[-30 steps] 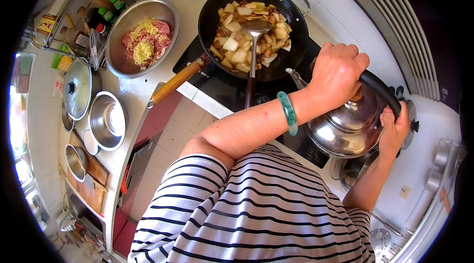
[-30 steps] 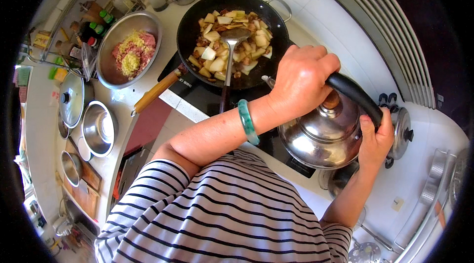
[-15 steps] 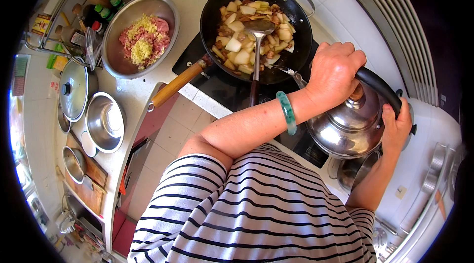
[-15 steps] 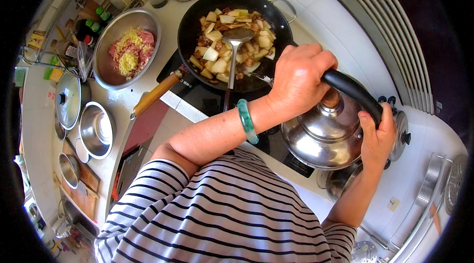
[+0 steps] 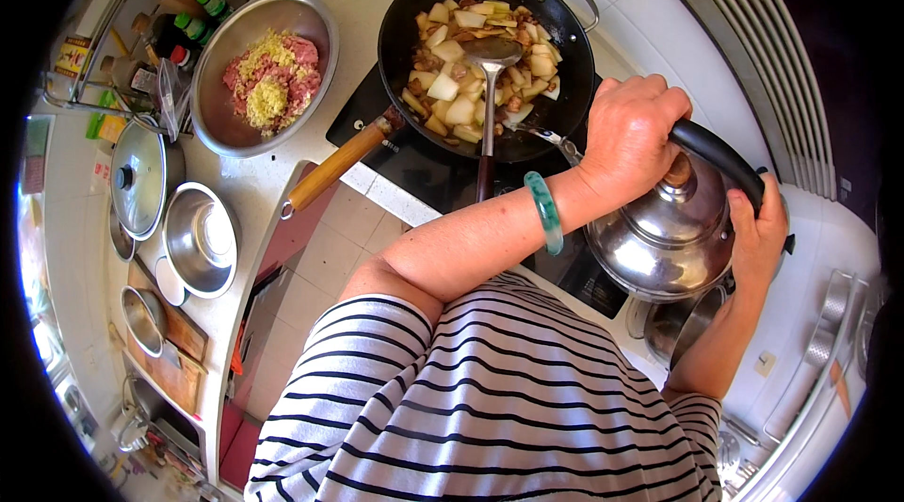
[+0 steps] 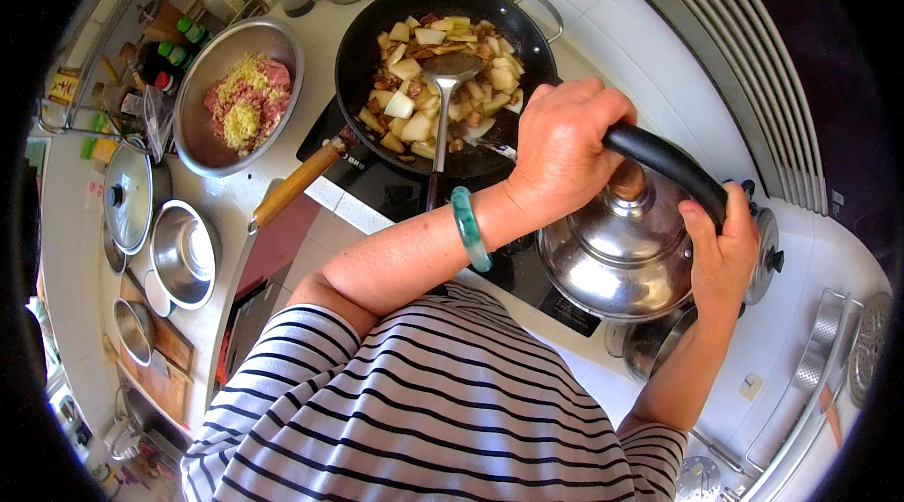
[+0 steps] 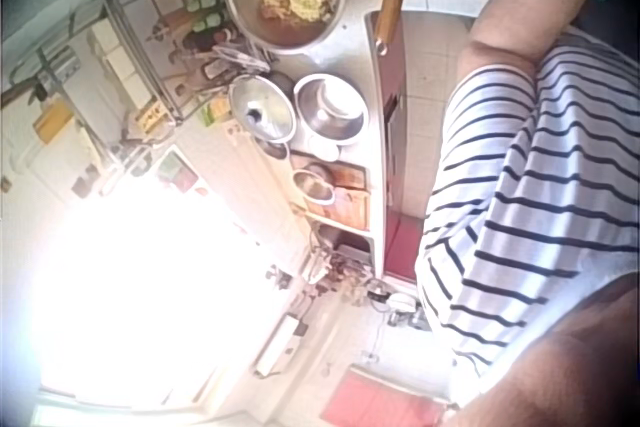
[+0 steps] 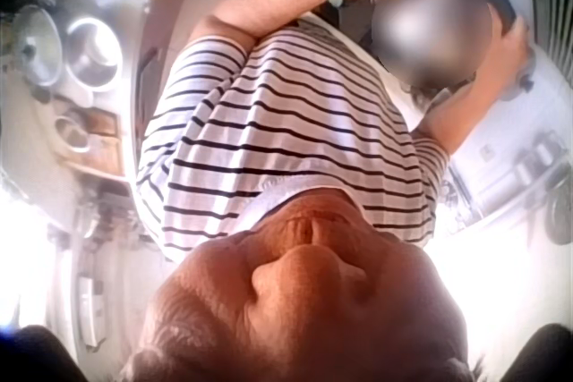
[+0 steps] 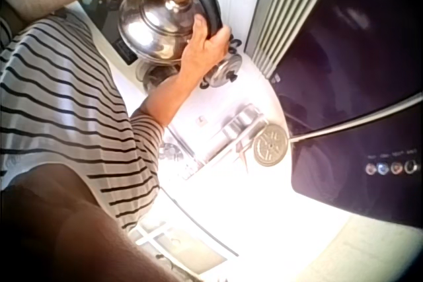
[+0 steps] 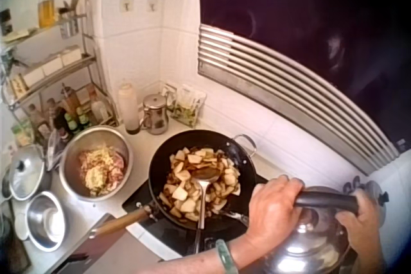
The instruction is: The person stir-fries meat in a wok, adds chopped garlic, then adds chopped white vegetables and stirs. They pour hot water from a kettle into the wok and continue stirring the mixture.
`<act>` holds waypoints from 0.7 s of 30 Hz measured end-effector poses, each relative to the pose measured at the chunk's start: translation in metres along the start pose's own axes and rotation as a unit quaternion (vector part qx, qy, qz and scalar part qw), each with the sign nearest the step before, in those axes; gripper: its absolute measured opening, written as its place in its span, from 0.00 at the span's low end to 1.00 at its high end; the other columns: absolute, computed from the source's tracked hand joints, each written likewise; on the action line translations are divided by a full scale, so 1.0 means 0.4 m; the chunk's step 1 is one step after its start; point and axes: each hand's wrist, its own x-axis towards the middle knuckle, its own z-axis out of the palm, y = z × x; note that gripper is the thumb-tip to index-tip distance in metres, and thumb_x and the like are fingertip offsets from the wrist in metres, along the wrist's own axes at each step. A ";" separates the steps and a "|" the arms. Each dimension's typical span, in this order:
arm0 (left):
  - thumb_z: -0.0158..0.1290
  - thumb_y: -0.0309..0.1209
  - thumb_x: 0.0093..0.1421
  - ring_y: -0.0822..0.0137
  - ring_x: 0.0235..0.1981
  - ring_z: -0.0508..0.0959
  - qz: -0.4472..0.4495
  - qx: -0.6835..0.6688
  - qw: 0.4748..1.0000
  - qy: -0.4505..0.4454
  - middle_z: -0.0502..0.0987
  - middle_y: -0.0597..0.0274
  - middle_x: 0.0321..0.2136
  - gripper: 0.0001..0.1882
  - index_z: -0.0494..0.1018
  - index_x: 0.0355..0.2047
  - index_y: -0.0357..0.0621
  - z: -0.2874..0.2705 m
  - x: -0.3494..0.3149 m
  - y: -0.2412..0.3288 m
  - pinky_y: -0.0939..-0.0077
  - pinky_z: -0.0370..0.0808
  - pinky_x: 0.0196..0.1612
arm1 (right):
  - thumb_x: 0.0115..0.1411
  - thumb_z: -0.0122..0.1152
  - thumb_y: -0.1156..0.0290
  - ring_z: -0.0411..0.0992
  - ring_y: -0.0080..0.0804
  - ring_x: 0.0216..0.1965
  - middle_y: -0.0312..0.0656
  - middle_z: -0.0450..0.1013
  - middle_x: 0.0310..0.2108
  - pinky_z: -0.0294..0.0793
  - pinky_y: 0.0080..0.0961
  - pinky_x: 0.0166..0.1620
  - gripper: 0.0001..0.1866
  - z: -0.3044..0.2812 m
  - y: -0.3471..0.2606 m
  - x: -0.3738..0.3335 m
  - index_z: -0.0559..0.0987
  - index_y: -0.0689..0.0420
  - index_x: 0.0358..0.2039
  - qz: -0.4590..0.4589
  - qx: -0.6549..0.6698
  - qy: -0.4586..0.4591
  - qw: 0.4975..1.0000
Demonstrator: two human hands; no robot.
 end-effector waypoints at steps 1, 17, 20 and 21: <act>0.64 0.25 0.38 0.57 0.26 0.73 -0.003 -0.002 1.000 -0.001 0.69 0.65 0.19 0.12 0.72 0.22 0.49 0.000 -0.001 -0.001 0.65 0.64 0.30 | 0.57 0.65 0.62 0.60 0.25 0.27 0.36 0.64 0.22 0.64 0.23 0.33 0.17 0.002 -0.002 0.002 0.70 0.61 0.33 0.001 0.002 0.001 1.000; 0.64 0.24 0.40 0.53 0.36 0.73 0.040 0.013 0.998 -0.054 0.72 0.57 0.30 0.23 0.74 0.40 0.44 -0.038 -0.004 -0.029 0.64 0.68 0.38 | 0.57 0.65 0.62 0.56 0.28 0.25 0.41 0.61 0.21 0.64 0.26 0.30 0.20 0.024 0.002 0.034 0.66 0.62 0.30 -0.004 -0.018 -0.016 1.000; 0.65 0.25 0.44 0.52 0.42 0.73 0.053 0.042 0.996 -0.057 0.72 0.54 0.37 0.27 0.72 0.46 0.43 -0.114 -0.011 -0.012 0.62 0.70 0.45 | 0.57 0.65 0.61 0.55 0.30 0.24 0.43 0.60 0.20 0.64 0.27 0.30 0.20 0.025 0.002 0.042 0.65 0.63 0.30 -0.015 -0.025 -0.015 0.999; 0.65 0.26 0.45 0.52 0.44 0.73 0.053 0.054 0.996 -0.055 0.72 0.53 0.39 0.27 0.71 0.48 0.42 -0.147 -0.018 -0.010 0.62 0.71 0.47 | 0.57 0.65 0.61 0.55 0.31 0.24 0.44 0.59 0.20 0.64 0.27 0.30 0.21 0.025 0.000 0.045 0.65 0.63 0.30 -0.012 -0.027 -0.016 0.999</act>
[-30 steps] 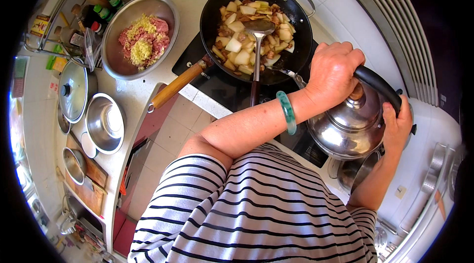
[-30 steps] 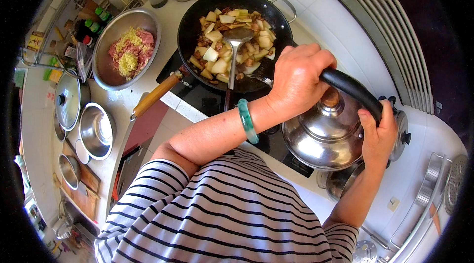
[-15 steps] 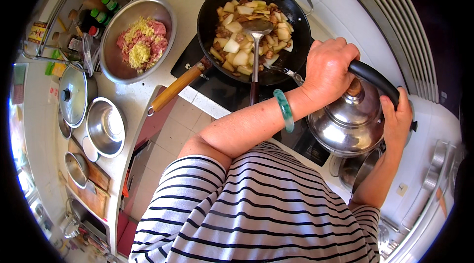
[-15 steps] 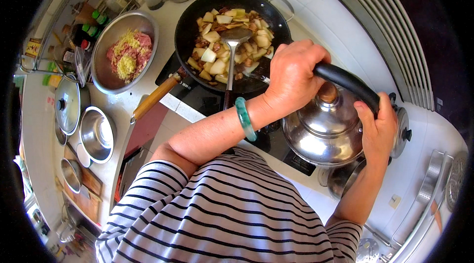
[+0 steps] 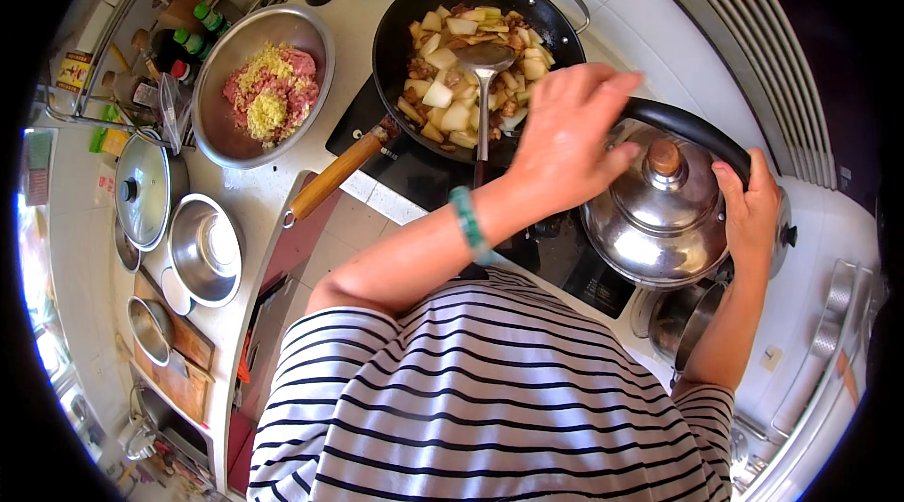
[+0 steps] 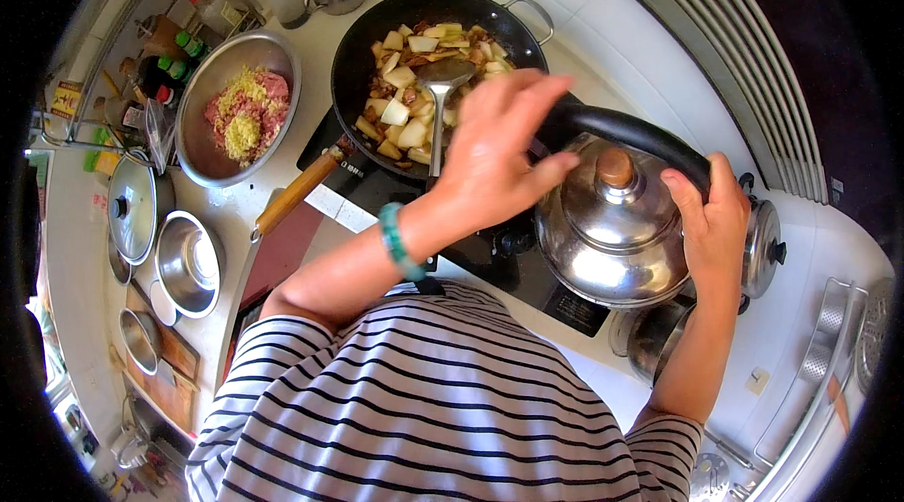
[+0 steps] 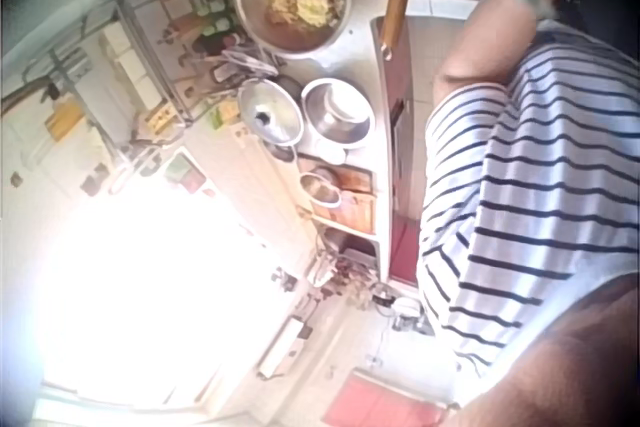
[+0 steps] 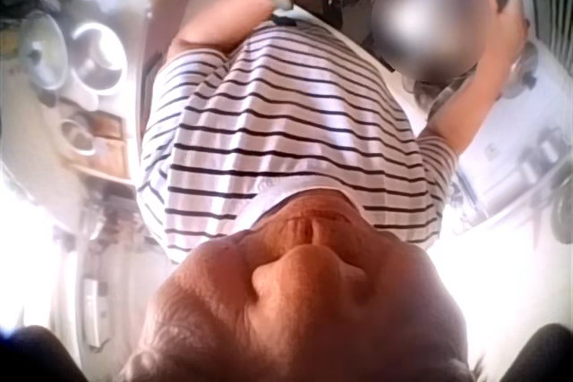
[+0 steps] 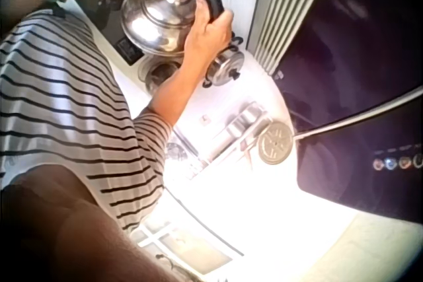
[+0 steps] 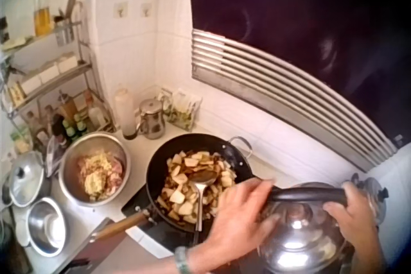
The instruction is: The person stir-fries meat in a wok, adds chopped garlic, then adds chopped white vegetables and stirs. They pour hot water from a kettle into the wok and continue stirring the mixture.
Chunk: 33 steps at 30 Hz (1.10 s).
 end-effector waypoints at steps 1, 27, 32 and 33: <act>0.65 0.27 0.47 0.55 0.45 0.73 -0.038 -0.030 0.999 -0.012 0.72 0.53 0.40 0.26 0.71 0.47 0.41 -0.033 -0.021 -0.012 0.63 0.71 0.48 | 0.57 0.65 0.61 0.55 0.31 0.24 0.44 0.59 0.20 0.64 0.27 0.30 0.21 0.000 -0.002 0.003 0.65 0.63 0.30 0.003 -0.001 -0.001 1.000; 0.48 0.43 0.68 0.77 0.21 0.65 -0.675 -0.386 0.627 -0.051 0.68 0.68 0.25 0.15 0.66 0.47 0.47 -0.206 -0.327 -0.076 0.82 0.64 0.23 | 0.60 0.63 0.56 0.55 0.41 0.24 0.52 0.62 0.21 0.66 0.32 0.32 0.24 0.004 -0.038 0.027 0.64 0.64 0.29 -0.018 0.004 -0.021 1.000; 0.48 0.42 0.68 0.81 0.15 0.58 -0.667 -0.363 0.650 -0.030 0.66 0.70 0.22 0.16 0.66 0.48 0.44 -0.267 -0.316 -0.086 0.87 0.55 0.16 | 0.60 0.63 0.56 0.57 0.41 0.24 0.52 0.64 0.21 0.66 0.33 0.32 0.24 0.003 -0.040 0.029 0.64 0.65 0.29 -0.017 -0.007 -0.025 1.000; 0.48 0.42 0.68 0.80 0.14 0.59 -0.667 -0.364 0.649 -0.032 0.66 0.70 0.21 0.16 0.67 0.48 0.44 -0.280 -0.312 -0.082 0.86 0.55 0.16 | 0.60 0.63 0.56 0.57 0.41 0.24 0.52 0.64 0.21 0.66 0.33 0.32 0.24 0.005 -0.045 0.030 0.64 0.65 0.29 -0.015 -0.008 -0.025 1.000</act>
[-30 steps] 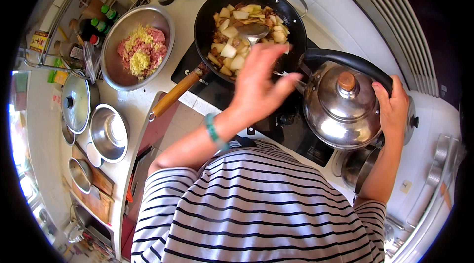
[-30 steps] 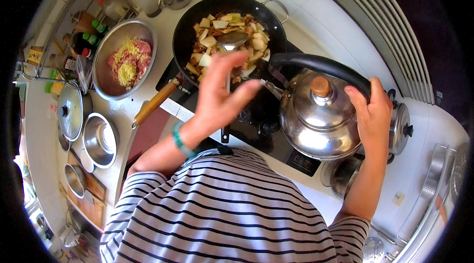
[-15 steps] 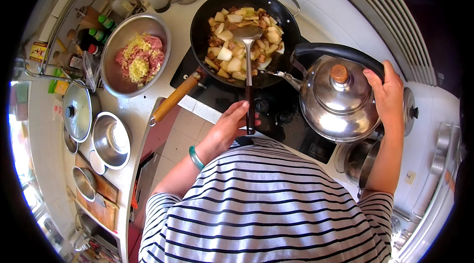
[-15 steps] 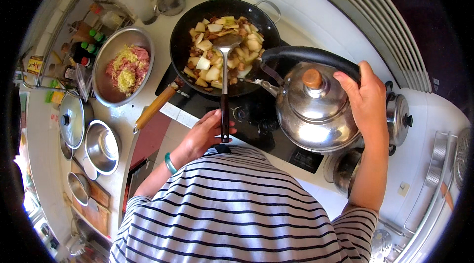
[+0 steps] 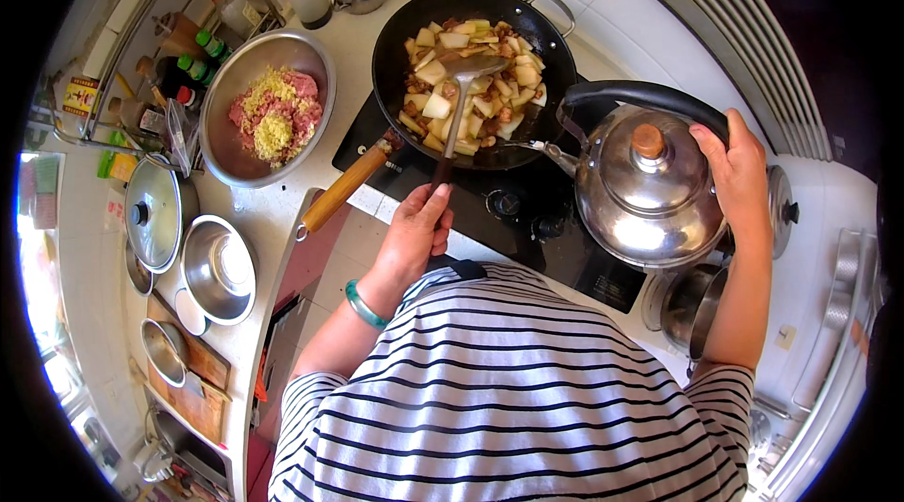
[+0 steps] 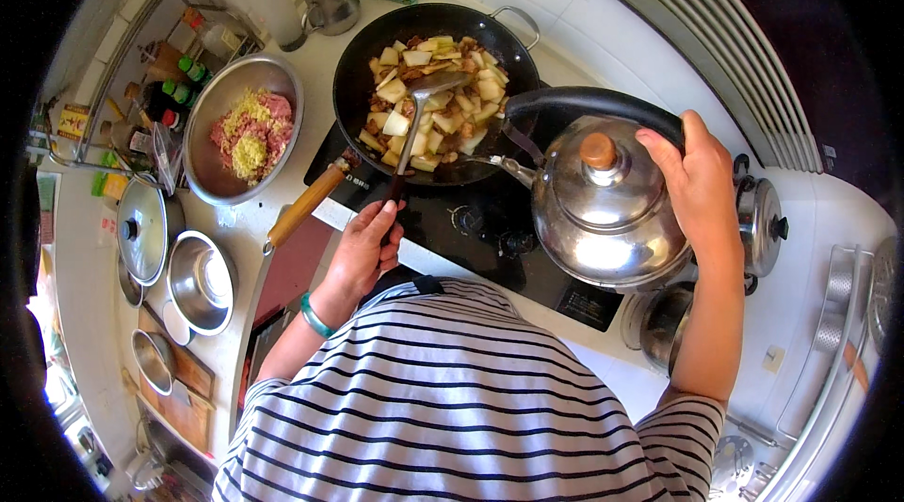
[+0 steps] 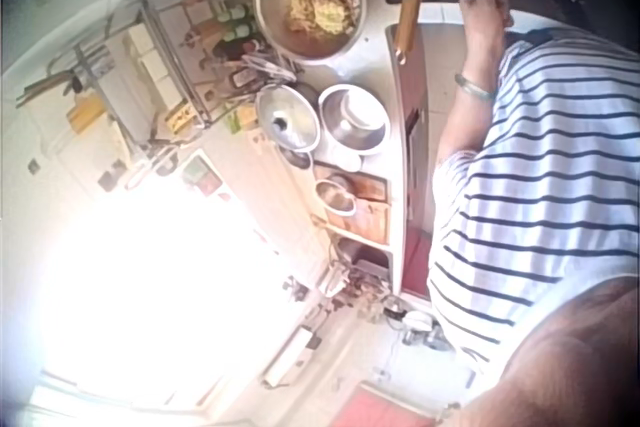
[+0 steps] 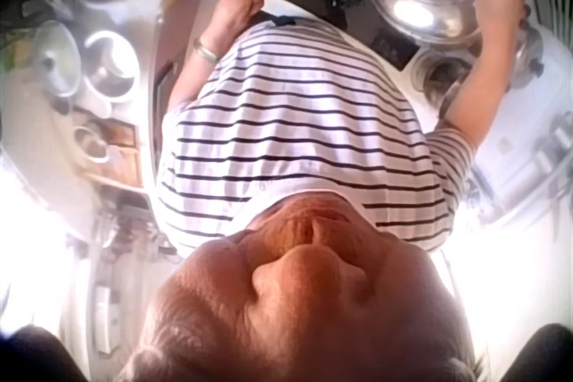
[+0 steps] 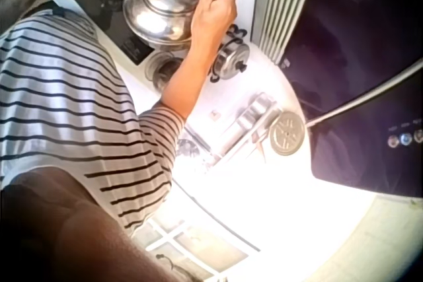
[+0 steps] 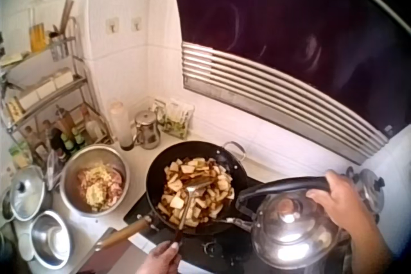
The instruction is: The person stir-fries meat in a wok, adds chopped garlic, then adds chopped white vegetables and stirs. They pour hot water from a kettle into the wok and continue stirring the mixture.
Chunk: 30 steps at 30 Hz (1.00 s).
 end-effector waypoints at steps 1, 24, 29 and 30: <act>0.49 0.42 0.68 0.80 0.14 0.59 -0.002 -0.001 1.000 -0.002 0.66 0.70 0.21 0.16 0.67 0.47 0.44 -0.005 -0.010 0.007 0.86 0.56 0.16 | 0.60 0.63 0.56 0.57 0.41 0.24 0.52 0.64 0.21 0.66 0.33 0.32 0.24 0.000 -0.003 0.000 0.64 0.65 0.28 0.003 -0.001 0.001 1.000; 0.47 0.38 0.69 0.82 0.14 0.58 0.044 0.035 0.997 0.045 0.65 0.72 0.20 0.14 0.68 0.50 0.45 -0.047 -0.085 0.053 0.86 0.54 0.16 | 0.63 0.59 0.61 0.63 0.29 0.21 0.41 0.68 0.18 0.67 0.26 0.29 0.14 -0.018 -0.046 -0.007 0.71 0.61 0.35 -0.050 0.047 -0.048 0.997; 0.47 0.39 0.69 0.82 0.14 0.58 0.066 0.067 0.993 0.077 0.64 0.73 0.20 0.13 0.68 0.48 0.45 -0.065 -0.088 0.051 0.86 0.55 0.17 | 0.62 0.60 0.61 0.60 0.28 0.20 0.41 0.66 0.17 0.65 0.26 0.28 0.16 -0.014 -0.052 0.001 0.69 0.61 0.31 -0.047 0.052 -0.052 0.996; 0.47 0.39 0.69 0.81 0.14 0.58 0.068 0.073 0.992 0.083 0.64 0.73 0.20 0.13 0.68 0.47 0.45 -0.068 -0.090 0.052 0.86 0.55 0.17 | 0.62 0.61 0.61 0.60 0.29 0.20 0.41 0.66 0.17 0.65 0.26 0.28 0.17 -0.015 -0.053 0.001 0.69 0.62 0.31 -0.047 0.047 -0.052 0.996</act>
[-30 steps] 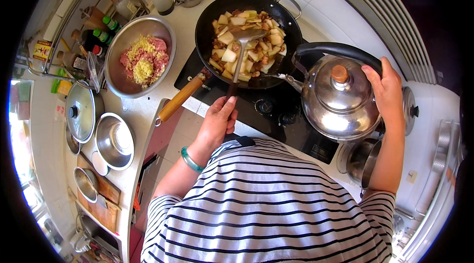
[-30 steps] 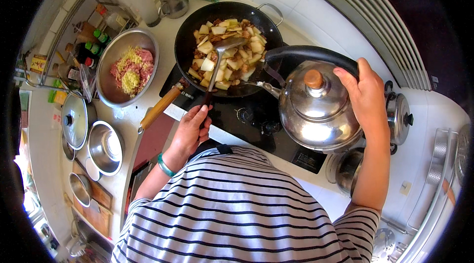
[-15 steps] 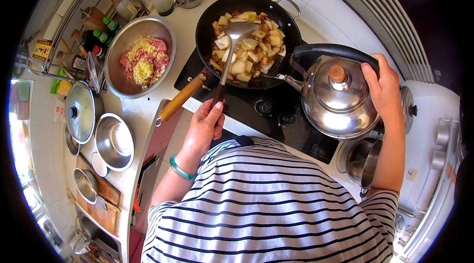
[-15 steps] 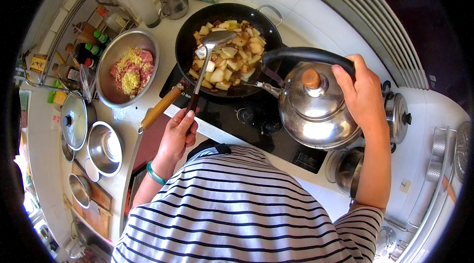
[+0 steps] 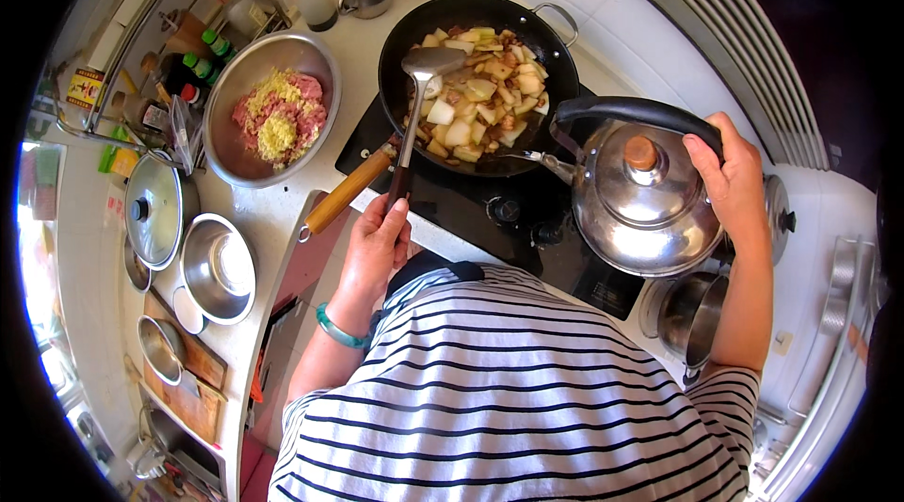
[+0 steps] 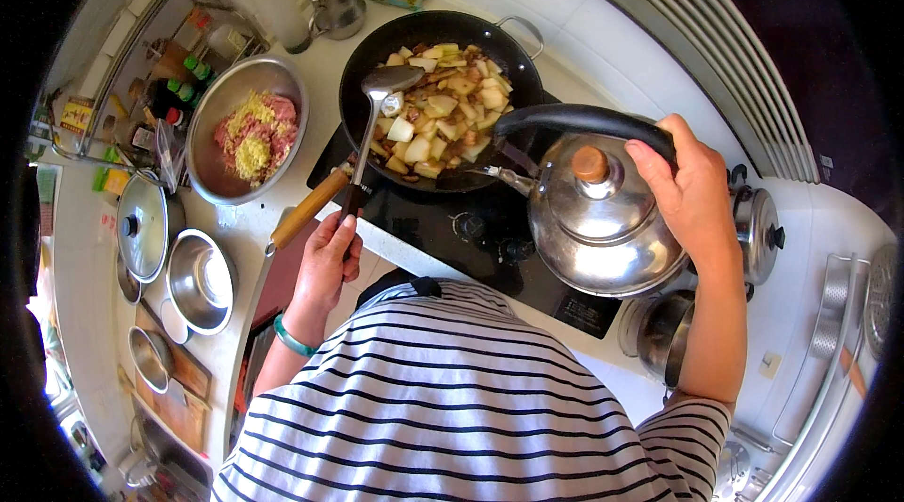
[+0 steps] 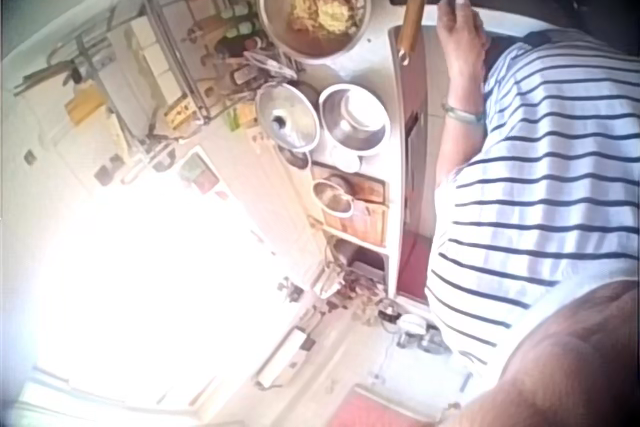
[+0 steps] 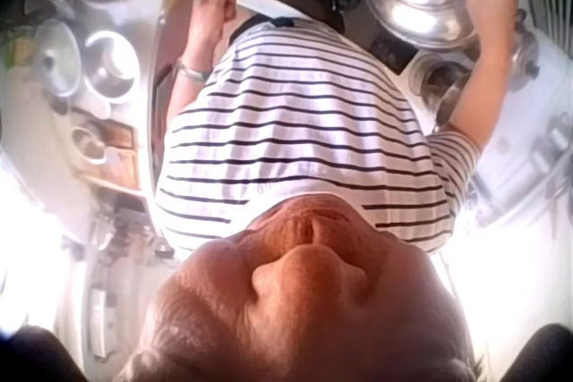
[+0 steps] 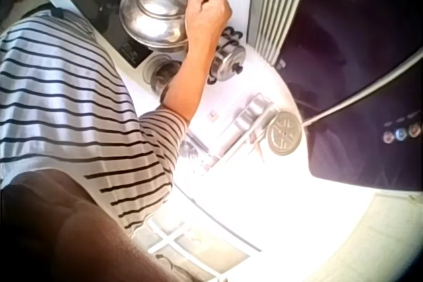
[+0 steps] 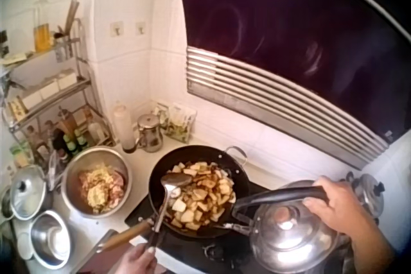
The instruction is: The person stir-fries meat in a wok, adds chopped garlic, then adds chopped white vegetables and stirs. They pour hot water from a kettle into the wok and continue stirring the mixture.
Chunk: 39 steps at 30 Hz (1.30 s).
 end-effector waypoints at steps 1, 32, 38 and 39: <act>0.47 0.39 0.69 0.81 0.14 0.59 -0.001 -0.001 1.000 0.002 0.64 0.72 0.20 0.13 0.68 0.47 0.44 -0.005 -0.001 0.000 0.86 0.55 0.17 | 0.62 0.61 0.60 0.60 0.29 0.20 0.42 0.66 0.17 0.65 0.26 0.27 0.17 0.000 -0.001 0.001 0.69 0.62 0.31 0.001 -0.005 0.000 1.000; 0.48 0.37 0.68 0.78 0.21 0.71 0.015 0.048 0.998 -0.029 0.74 0.65 0.27 0.20 0.63 0.56 0.40 -0.037 0.087 -0.037 0.84 0.65 0.20 | 0.62 0.62 0.60 0.57 0.28 0.21 0.42 0.62 0.17 0.63 0.26 0.27 0.18 0.008 -0.017 0.013 0.67 0.62 0.31 0.007 -0.030 0.001 1.000; 0.51 0.37 0.66 0.72 0.30 0.77 0.034 0.106 0.994 0.001 0.75 0.61 0.34 0.29 0.56 0.63 0.41 -0.024 0.065 -0.008 0.81 0.72 0.27 | 0.62 0.62 0.59 0.58 0.30 0.21 0.43 0.63 0.18 0.64 0.27 0.27 0.19 0.009 -0.024 0.013 0.67 0.62 0.31 0.017 -0.039 0.002 0.999; 0.52 0.37 0.66 0.71 0.31 0.78 0.045 0.117 0.992 0.002 0.75 0.60 0.35 0.29 0.56 0.63 0.41 -0.026 0.061 -0.006 0.80 0.73 0.28 | 0.62 0.62 0.59 0.58 0.30 0.21 0.44 0.63 0.18 0.64 0.27 0.27 0.19 0.009 -0.028 0.013 0.67 0.62 0.31 0.014 -0.042 0.005 0.999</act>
